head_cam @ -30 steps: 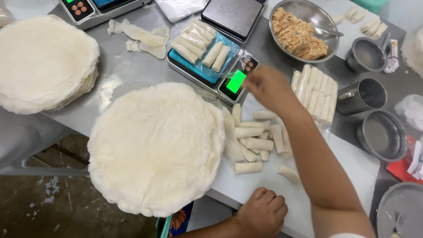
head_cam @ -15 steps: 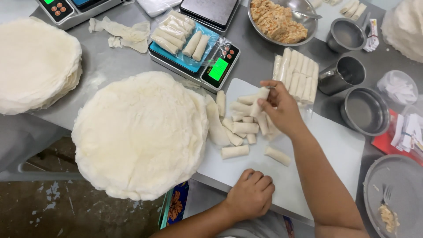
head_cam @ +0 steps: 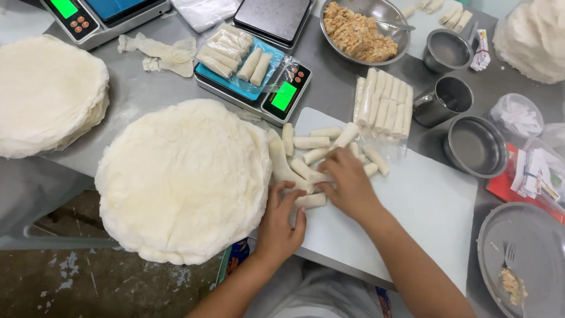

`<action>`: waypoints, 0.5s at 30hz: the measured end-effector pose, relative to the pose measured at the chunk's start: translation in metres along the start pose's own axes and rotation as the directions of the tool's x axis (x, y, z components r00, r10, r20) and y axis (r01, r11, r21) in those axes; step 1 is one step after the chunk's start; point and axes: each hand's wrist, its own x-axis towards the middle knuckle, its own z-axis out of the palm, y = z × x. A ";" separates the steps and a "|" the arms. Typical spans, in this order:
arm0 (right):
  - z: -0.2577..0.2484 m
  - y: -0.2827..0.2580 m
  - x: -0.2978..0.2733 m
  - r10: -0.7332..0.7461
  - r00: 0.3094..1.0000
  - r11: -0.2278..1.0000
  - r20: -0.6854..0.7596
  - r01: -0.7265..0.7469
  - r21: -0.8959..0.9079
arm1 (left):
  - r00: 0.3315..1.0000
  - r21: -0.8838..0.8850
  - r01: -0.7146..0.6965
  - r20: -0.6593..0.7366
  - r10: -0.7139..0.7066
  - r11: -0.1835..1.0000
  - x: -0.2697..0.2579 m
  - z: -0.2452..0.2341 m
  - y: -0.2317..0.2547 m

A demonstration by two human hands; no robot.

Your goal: Packaging and weighing spring rolls into plastic bags at a production station

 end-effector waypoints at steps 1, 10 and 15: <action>-0.009 0.008 -0.004 0.000 1.000 1.000 0.002 0.000 0.002 | 1.000 0.001 0.003 -0.001 -0.003 1.000 0.000 0.000 -0.003; -0.054 0.046 -0.041 0.619 0.762 0.063 0.190 -0.290 0.955 | 0.991 -0.095 0.082 0.113 -0.071 0.992 0.004 -0.002 -0.002; -0.053 0.061 -0.075 0.685 0.714 0.210 0.146 -0.384 0.899 | 0.994 -0.027 0.065 0.092 -0.062 0.998 -0.002 0.006 -0.015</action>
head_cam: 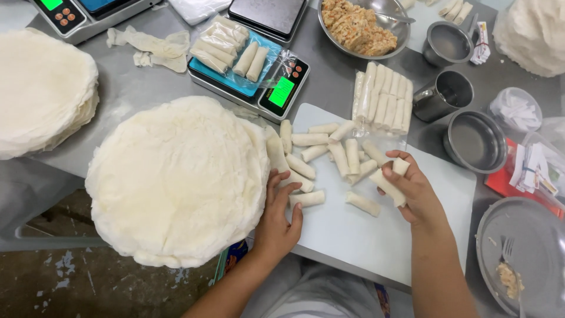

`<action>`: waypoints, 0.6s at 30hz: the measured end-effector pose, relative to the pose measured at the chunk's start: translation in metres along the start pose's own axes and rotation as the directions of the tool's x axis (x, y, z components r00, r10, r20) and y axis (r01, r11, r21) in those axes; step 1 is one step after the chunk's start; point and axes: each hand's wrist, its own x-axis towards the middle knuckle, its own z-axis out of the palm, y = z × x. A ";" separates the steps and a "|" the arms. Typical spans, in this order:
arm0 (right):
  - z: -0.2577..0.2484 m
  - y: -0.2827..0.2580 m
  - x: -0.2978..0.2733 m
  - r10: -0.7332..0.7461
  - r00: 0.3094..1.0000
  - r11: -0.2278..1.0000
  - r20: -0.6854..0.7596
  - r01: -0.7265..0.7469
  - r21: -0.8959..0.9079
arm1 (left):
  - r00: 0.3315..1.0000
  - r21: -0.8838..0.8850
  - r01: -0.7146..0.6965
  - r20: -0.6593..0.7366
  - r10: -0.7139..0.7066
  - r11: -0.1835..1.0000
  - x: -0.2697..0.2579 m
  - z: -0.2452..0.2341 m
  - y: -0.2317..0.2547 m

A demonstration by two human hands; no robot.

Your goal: Packaging and weighing spring rolls into plastic bags at a production station

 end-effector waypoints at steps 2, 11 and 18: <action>-0.003 0.004 -0.012 0.000 1.000 0.990 -0.017 -0.003 -0.144 | 1.000 -0.001 -0.014 -0.001 0.014 1.000 0.000 -0.001 0.001; -0.037 0.026 -0.019 -0.133 0.979 0.451 -0.154 -0.078 -0.889 | 0.996 0.024 -0.075 -0.039 0.076 0.997 0.000 0.001 -0.003; -0.013 -0.010 -0.043 -0.109 0.960 0.909 -0.258 -0.009 -0.416 | 0.980 0.050 -0.176 -0.083 0.179 0.983 -0.005 0.011 0.011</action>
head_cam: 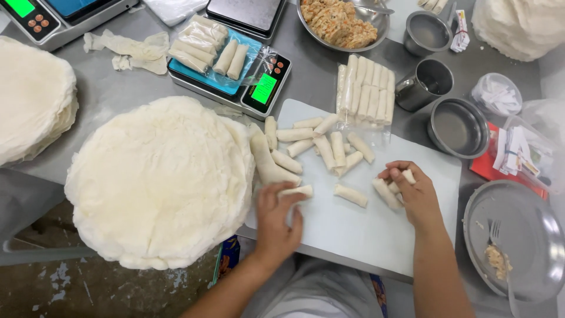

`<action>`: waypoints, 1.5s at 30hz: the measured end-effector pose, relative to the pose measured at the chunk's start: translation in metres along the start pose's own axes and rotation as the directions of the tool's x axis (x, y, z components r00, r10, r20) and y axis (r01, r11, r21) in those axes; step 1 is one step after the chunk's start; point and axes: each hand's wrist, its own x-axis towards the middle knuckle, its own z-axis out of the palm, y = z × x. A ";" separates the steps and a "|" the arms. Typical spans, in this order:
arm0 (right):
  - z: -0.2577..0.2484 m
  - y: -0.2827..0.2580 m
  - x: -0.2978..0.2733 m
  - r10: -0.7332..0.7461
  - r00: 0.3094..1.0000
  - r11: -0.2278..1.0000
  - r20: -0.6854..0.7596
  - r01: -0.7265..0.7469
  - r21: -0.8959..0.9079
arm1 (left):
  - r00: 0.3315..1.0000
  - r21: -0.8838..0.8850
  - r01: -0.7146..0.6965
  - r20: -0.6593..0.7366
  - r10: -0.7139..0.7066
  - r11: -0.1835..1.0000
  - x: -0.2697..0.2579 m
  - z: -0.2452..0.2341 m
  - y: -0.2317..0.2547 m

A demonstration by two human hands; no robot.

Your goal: Packaging and weighing spring rolls into plastic bags at a production station

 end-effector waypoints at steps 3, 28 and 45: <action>0.009 -0.017 -0.024 0.015 0.997 0.993 -0.069 -0.007 0.122 | 0.967 -0.503 0.218 0.226 -0.116 0.836 -0.002 0.045 0.034; 0.077 0.005 -0.043 -0.243 0.967 0.926 0.077 0.208 0.315 | 0.876 -0.936 0.333 0.262 -0.405 0.113 0.005 0.098 0.045; 0.285 -0.145 0.200 -0.440 0.764 0.882 0.471 0.268 0.389 | 0.997 0.078 -0.026 -0.067 0.032 0.997 -0.004 0.000 0.002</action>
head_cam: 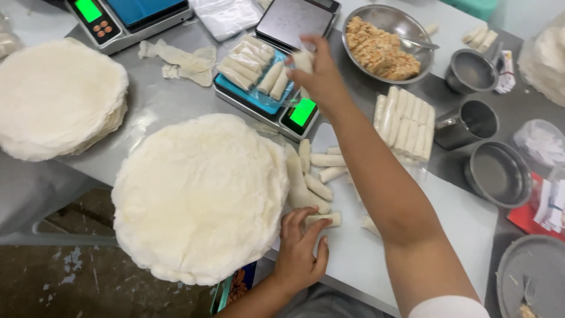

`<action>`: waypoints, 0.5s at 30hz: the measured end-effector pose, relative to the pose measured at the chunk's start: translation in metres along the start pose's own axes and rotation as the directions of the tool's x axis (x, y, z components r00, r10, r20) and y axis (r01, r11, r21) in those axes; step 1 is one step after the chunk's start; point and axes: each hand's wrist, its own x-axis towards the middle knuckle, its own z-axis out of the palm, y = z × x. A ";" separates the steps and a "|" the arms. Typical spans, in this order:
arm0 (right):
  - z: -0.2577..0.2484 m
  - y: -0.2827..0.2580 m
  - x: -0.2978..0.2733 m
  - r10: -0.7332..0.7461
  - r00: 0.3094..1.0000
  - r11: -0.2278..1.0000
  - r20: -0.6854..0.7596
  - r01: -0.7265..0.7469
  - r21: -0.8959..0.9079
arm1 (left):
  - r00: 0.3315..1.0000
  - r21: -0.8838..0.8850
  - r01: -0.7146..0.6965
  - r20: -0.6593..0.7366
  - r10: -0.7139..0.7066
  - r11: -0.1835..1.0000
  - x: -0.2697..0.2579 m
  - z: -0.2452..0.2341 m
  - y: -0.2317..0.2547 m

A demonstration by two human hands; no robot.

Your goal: Packaging and weighing spring rolls into plastic bags at a production station

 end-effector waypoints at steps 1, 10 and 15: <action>0.011 -0.008 0.013 0.001 1.000 1.000 0.009 -0.001 0.005 | 1.000 0.006 0.005 -0.005 -0.005 1.000 0.002 -0.003 0.001; 0.037 -0.026 0.027 0.346 0.834 0.458 0.430 0.250 -0.853 | 0.985 -0.253 0.162 -0.016 -0.171 0.954 0.010 -0.012 0.005; 0.006 -0.050 -0.036 0.098 0.986 0.250 0.137 0.109 -0.962 | 0.900 0.105 0.407 0.122 -0.418 0.907 0.019 -0.002 0.004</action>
